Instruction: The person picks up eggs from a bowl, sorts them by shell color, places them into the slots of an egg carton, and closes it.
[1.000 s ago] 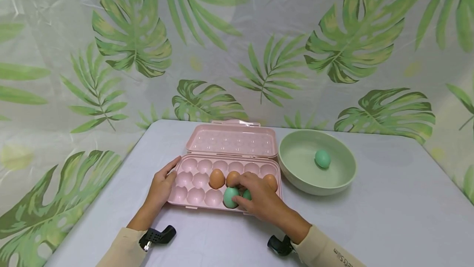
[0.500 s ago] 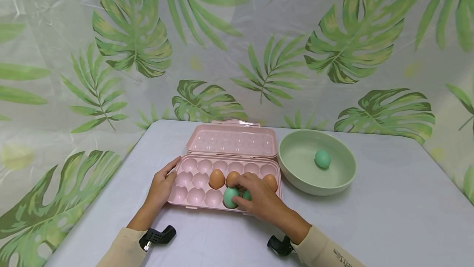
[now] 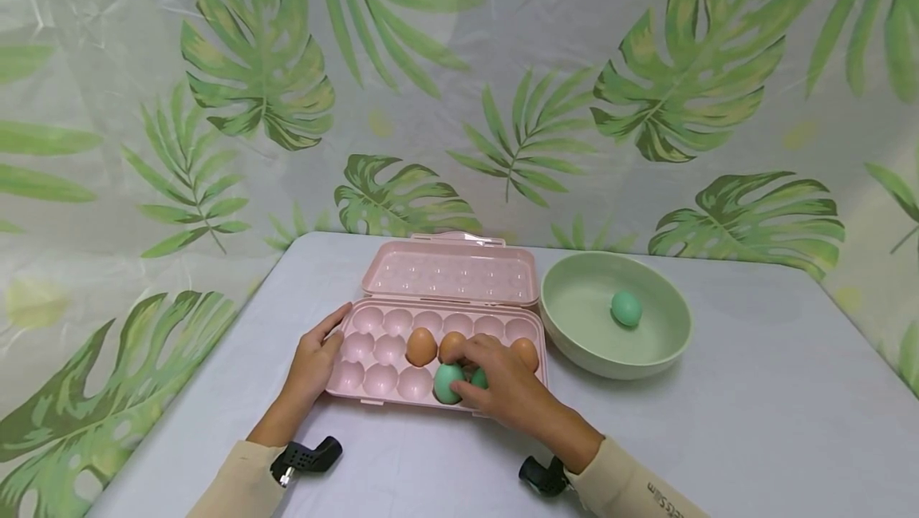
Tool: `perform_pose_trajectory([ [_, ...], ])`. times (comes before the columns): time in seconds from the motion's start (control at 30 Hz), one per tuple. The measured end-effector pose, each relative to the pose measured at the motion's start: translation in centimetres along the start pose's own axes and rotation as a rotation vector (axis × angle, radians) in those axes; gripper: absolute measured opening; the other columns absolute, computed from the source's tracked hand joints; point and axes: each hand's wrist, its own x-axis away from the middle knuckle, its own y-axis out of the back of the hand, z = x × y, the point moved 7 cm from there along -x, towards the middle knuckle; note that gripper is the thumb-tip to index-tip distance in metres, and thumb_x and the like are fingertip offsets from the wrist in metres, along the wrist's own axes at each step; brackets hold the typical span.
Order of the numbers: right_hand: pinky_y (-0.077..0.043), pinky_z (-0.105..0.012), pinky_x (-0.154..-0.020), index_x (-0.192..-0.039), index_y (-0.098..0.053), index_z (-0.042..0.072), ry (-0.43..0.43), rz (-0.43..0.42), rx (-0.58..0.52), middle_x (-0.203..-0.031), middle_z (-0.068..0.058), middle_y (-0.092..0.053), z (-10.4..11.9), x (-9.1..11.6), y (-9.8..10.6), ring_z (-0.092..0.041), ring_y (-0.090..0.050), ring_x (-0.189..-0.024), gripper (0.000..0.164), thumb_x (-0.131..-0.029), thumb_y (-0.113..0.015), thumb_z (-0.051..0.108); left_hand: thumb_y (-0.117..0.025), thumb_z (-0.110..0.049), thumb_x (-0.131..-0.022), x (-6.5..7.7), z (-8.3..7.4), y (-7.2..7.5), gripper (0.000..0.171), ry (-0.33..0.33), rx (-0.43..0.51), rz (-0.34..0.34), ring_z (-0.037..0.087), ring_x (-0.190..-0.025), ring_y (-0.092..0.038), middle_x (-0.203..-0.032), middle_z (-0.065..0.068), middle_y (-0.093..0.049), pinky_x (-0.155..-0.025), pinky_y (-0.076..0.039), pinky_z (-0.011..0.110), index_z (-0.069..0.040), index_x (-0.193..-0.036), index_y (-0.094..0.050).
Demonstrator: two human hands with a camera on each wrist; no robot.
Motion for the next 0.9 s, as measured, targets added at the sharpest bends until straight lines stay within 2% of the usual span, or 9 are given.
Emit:
perform_pose_trajectory([
  [0.27, -0.047, -0.031, -0.082, -0.105, -0.065, 0.015, 0.028, -0.010, 0.009, -0.100, 0.005, -0.065, 0.05, 0.00, 0.06, -0.014, -0.055, -0.094, 0.027, -0.081, -0.077, 0.016, -0.041, -0.006, -0.099, 0.05, -0.01, 0.00, 0.045, 0.007, -0.004, 0.003, 0.022, -0.141, -0.030, -0.149, 0.008, -0.042, -0.116, -0.022, 0.041, -0.007, -0.143, -0.046],
  [0.53, -0.047, -0.030, -0.080, -0.105, -0.066, 0.014, 0.043, -0.014, 0.008, -0.098, 0.004, -0.065, 0.12, -0.02, 0.17, -0.014, -0.056, -0.091, 0.026, -0.082, -0.076, 0.016, -0.041, -0.007, -0.099, 0.02, 0.20, 0.01, 0.045, 0.022, -0.007, 0.003, 0.022, -0.141, -0.030, -0.149, 0.007, -0.042, -0.116, -0.022, 0.041, -0.008, -0.144, -0.046],
  [0.9, -0.055, -0.032, -0.079, -0.106, -0.068, 0.009, -0.026, -0.001, -0.168, -0.099, -0.003, -0.064, -0.32, -0.06, 0.58, -0.021, -0.066, -0.089, 0.023, -0.084, -0.073, 0.011, -0.040, -0.006, -0.099, 0.16, 0.04, 0.02, 0.045, 0.005, 0.015, 0.012, 0.021, -0.141, -0.030, -0.149, 0.008, -0.041, -0.115, -0.023, 0.041, -0.006, -0.143, -0.046],
])
